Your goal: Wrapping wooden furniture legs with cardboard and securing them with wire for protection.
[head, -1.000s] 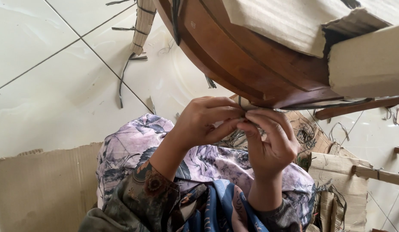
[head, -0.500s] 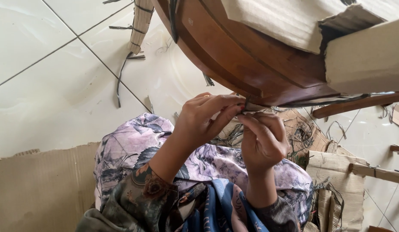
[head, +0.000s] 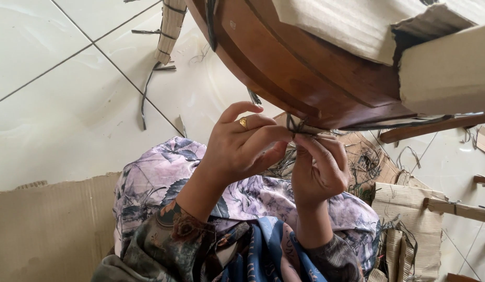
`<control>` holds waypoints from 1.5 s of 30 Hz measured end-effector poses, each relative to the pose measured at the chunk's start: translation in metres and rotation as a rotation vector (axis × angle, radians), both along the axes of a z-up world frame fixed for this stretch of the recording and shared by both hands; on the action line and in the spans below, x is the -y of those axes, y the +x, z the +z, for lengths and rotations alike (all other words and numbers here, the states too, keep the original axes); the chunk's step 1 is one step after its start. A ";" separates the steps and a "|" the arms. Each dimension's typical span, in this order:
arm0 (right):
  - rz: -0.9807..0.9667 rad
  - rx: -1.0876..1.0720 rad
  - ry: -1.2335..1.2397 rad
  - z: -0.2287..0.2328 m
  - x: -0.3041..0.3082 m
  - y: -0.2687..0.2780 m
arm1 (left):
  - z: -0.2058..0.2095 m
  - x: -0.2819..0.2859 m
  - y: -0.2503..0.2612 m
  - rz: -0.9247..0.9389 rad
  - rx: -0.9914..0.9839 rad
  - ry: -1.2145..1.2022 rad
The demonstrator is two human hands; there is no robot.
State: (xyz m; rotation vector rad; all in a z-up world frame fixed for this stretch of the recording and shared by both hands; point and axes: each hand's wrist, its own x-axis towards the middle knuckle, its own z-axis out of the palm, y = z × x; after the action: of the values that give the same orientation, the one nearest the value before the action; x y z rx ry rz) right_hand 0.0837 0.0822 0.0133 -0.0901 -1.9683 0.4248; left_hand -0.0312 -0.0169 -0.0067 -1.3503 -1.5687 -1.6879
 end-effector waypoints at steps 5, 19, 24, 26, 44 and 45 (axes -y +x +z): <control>0.007 -0.014 -0.002 0.002 0.000 -0.003 | -0.002 0.000 0.003 0.020 -0.040 0.024; 0.011 0.206 -0.114 0.015 0.008 0.005 | -0.005 -0.004 0.003 -0.061 0.148 0.126; 0.101 0.239 -0.372 0.001 0.009 0.021 | 0.001 0.006 0.001 -0.507 0.704 0.010; 0.105 0.232 -0.388 0.003 0.010 0.019 | -0.002 0.003 0.005 -0.559 0.728 0.039; 0.025 0.270 -0.247 0.019 0.018 0.009 | -0.002 0.007 0.003 -0.560 0.858 -0.031; 0.026 0.265 -0.243 0.019 0.019 0.009 | -0.001 0.007 0.003 -0.462 0.761 -0.019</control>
State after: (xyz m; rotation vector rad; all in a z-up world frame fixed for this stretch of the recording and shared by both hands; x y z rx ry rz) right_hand 0.0929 0.0636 0.0325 -0.2886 -2.1709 0.6973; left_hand -0.0278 -0.0238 -0.0076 -1.2017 -1.7202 -2.7084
